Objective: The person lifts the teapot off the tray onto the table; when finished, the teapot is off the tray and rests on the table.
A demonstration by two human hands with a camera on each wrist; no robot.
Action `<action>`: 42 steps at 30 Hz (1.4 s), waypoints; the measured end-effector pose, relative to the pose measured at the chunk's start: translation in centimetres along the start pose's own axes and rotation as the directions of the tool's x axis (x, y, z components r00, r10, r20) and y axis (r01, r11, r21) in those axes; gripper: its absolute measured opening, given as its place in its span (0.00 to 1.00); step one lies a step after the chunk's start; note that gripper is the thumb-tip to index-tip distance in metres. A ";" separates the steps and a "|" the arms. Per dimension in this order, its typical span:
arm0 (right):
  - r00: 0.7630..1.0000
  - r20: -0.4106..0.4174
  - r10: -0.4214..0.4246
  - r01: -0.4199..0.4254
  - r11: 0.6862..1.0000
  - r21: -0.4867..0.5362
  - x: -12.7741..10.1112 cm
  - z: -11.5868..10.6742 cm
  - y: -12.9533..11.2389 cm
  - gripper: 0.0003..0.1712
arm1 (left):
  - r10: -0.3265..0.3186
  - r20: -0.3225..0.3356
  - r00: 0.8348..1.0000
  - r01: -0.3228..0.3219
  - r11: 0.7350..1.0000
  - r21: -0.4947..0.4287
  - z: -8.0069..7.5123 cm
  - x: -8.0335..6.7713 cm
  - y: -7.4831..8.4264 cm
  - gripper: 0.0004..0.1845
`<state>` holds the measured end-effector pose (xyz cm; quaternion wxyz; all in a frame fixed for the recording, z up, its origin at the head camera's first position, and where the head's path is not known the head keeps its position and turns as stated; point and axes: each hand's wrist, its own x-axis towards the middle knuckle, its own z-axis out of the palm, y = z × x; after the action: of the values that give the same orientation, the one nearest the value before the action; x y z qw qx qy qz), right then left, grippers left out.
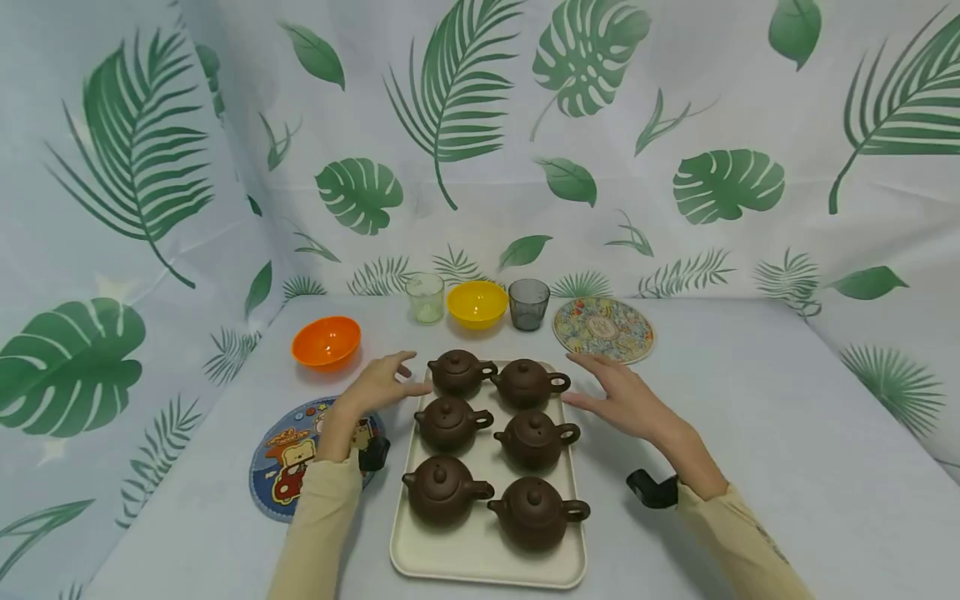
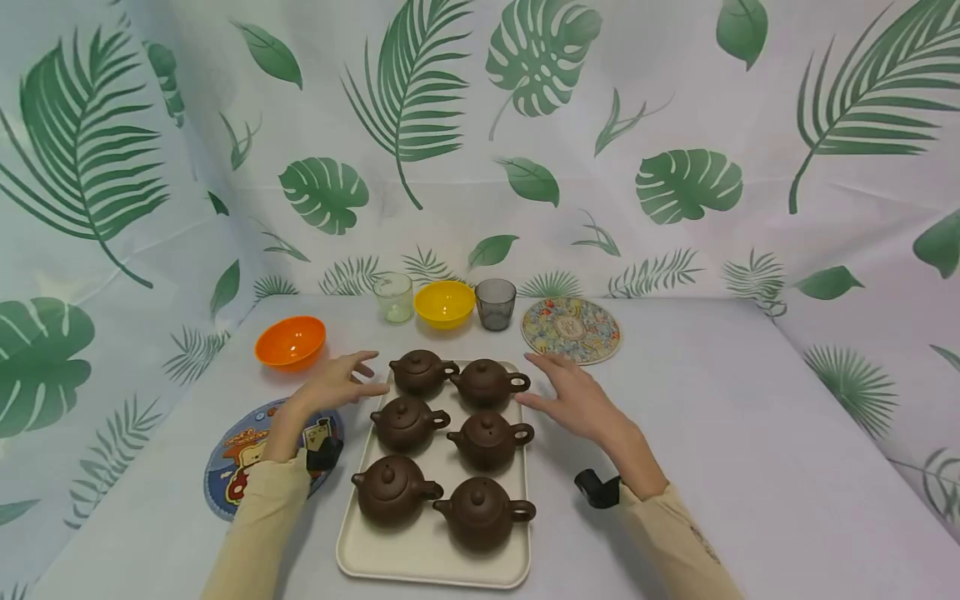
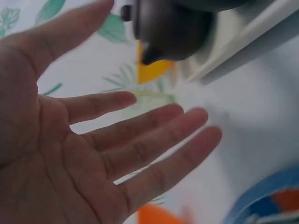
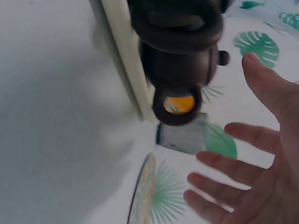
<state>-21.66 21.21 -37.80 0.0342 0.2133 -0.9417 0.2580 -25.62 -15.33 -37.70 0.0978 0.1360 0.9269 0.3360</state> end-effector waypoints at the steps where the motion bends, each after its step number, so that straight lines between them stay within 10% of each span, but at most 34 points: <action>1: 1.000 0.003 -0.018 0.018 1.000 0.020 0.3 0.1 0.1 0.37 | -0.002 0.015 1.000 0.003 0.998 -0.060 0.3 0.2 -0.2 0.37; 14: 0.982 0.029 -0.184 0.175 0.965 0.197 3.9 1.5 1.9 0.12 | -0.112 -0.050 0.992 0.092 0.946 -0.311 2.9 1.5 -1.5 0.27; 28: 0.997 -0.020 -0.068 0.071 0.953 0.293 4.1 2.0 2.2 0.08 | -0.191 -0.034 0.981 0.159 0.895 -0.416 3.2 1.5 -1.5 0.25; 42: 0.992 -0.048 0.117 -0.097 0.946 0.308 -0.9 -6.7 9.0 0.14 | -0.186 -0.061 0.981 0.151 0.917 -0.368 3.3 1.5 -1.3 0.25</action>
<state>-24.93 31.90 -36.38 0.0177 0.1561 -0.8991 0.4086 -26.35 -13.86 -41.18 0.1055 0.0192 0.8610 0.4971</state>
